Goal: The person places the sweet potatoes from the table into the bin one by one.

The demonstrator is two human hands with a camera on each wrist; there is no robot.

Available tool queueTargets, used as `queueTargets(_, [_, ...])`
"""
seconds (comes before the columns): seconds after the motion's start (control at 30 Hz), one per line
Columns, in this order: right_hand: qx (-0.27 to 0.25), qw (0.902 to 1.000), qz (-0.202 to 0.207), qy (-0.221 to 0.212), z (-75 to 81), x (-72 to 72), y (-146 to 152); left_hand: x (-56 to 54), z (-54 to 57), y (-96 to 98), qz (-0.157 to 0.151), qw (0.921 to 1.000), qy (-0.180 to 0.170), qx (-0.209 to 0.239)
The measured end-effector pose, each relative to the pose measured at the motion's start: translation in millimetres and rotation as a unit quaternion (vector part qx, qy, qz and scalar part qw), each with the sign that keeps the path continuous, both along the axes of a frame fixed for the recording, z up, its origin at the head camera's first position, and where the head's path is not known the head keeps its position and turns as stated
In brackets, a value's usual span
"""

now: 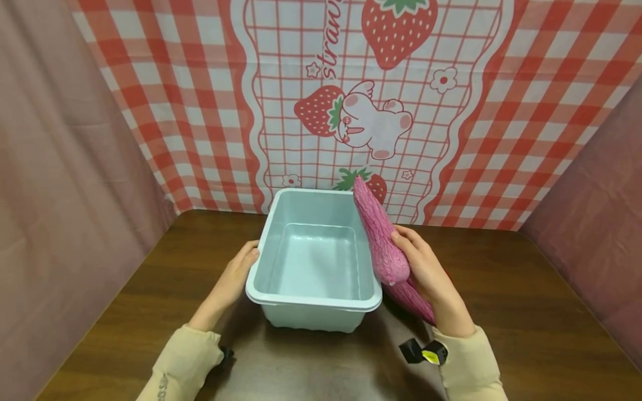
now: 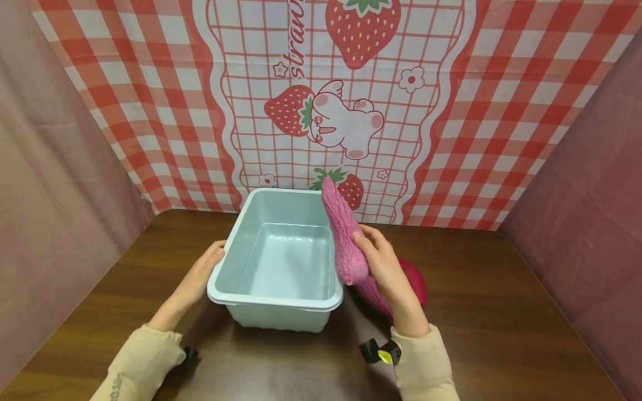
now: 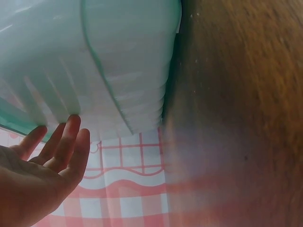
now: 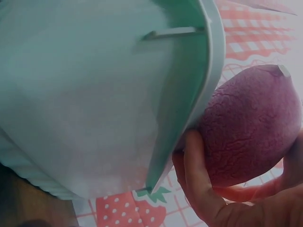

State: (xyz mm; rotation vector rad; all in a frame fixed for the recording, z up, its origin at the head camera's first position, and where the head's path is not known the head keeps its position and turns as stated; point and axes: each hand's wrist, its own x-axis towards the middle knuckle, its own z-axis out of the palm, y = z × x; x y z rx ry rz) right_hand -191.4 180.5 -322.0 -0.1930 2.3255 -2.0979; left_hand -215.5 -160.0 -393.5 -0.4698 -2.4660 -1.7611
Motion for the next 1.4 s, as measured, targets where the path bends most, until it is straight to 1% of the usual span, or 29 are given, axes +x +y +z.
queueTargets(0.3, [0.026, 0.9992, -0.027, 0.014, 2.9, -1.2, -6, 0.2, 1.1, 0.8, 0.003, 1.0, 0.004, 0.001])
queueTargets(0.53, [0.043, 0.9977, -0.051, 0.008, 5.8, -1.0, -10, -0.2, -0.9, 0.2, 0.0, 1.0, -0.005, 0.003])
queueTargets(0.73, [0.054, 0.9963, -0.066, 0.009, 6.2, -1.5, -12, -0.1, -0.2, 0.7, 0.005, 1.0, -0.005, 0.002])
queueTargets(0.8, [0.065, 0.9954, -0.07, 0.011, 5.5, -1.9, -13, 0.1, -0.1, 0.8, 0.006, 1.0, -0.007, 0.001])
queueTargets(1.03, [0.135, 0.9856, -0.095, 0.037, 7.4, -1.2, -17, 0.3, -1.0, 0.8, 0.002, 0.9999, -0.012, 0.005])
queueTargets(1.1, [0.146, 0.9831, -0.101, 0.041, 8.6, -0.6, -19, 0.1, -1.0, 0.6, 0.001, 0.9999, -0.012, 0.006])
queueTargets(1.27, [0.158, 0.9802, -0.112, 0.042, 10.4, 1.2, -22, -0.3, -0.8, 0.7, 0.001, 0.9999, -0.011, 0.006])
queueTargets(1.4, [0.168, 0.9783, -0.111, 0.049, 10.6, 1.5, -24, 0.0, -1.1, 0.9, 0.002, 0.9999, -0.012, 0.005])
